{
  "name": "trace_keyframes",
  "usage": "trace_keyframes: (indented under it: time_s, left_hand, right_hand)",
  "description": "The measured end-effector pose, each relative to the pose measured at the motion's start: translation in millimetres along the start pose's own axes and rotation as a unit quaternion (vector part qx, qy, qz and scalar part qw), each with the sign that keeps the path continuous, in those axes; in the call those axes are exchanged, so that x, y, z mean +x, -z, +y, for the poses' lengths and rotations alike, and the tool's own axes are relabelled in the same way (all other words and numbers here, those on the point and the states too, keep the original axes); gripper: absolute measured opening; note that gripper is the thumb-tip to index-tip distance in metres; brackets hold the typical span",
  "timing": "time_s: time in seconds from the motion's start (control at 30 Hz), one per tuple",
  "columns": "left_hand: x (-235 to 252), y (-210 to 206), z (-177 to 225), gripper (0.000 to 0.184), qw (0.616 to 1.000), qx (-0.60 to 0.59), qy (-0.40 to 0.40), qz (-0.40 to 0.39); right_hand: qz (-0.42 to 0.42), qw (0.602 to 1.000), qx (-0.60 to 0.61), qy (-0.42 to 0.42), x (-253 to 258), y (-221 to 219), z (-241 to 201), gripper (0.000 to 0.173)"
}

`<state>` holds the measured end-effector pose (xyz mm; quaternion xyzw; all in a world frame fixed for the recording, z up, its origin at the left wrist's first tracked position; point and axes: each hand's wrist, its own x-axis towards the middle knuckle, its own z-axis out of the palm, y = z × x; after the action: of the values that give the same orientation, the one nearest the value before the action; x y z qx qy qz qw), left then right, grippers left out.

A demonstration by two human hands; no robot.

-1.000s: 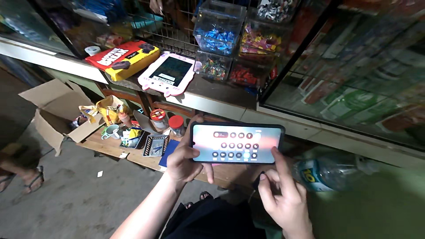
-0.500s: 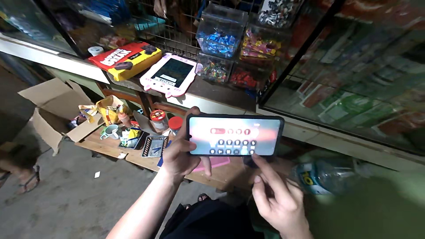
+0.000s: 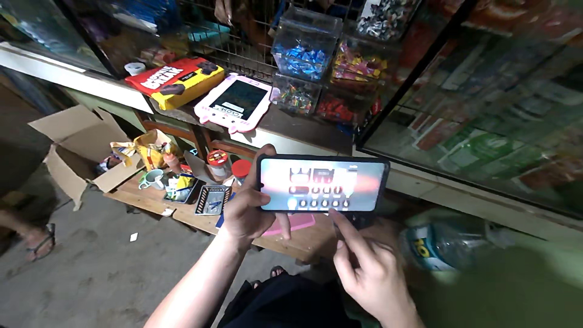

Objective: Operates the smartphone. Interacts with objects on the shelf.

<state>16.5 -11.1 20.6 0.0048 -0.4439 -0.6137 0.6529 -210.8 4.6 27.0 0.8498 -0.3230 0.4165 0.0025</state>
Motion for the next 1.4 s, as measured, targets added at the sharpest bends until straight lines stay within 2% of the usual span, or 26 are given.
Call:
trace_keyframes:
  time_s: [0.5,0.93,1.4]
  left_hand:
    - [2,5,-2,0.046,1.0,-0.01,0.008,-0.003]
    - [-3,3,-5,0.049,1.0,-0.001,0.016,0.016]
    - [-7,-2,-8,0.048,0.999,-0.009,0.039,0.018]
  right_hand:
    - [-0.002,1.0,0.001,-0.016,-6,-5,3,0.042]
    - [-0.008,0.999,0.024,0.02,6,-7,-10,0.041]
    - [-0.052,0.996,0.026,-0.072,11,1,-13,0.056]
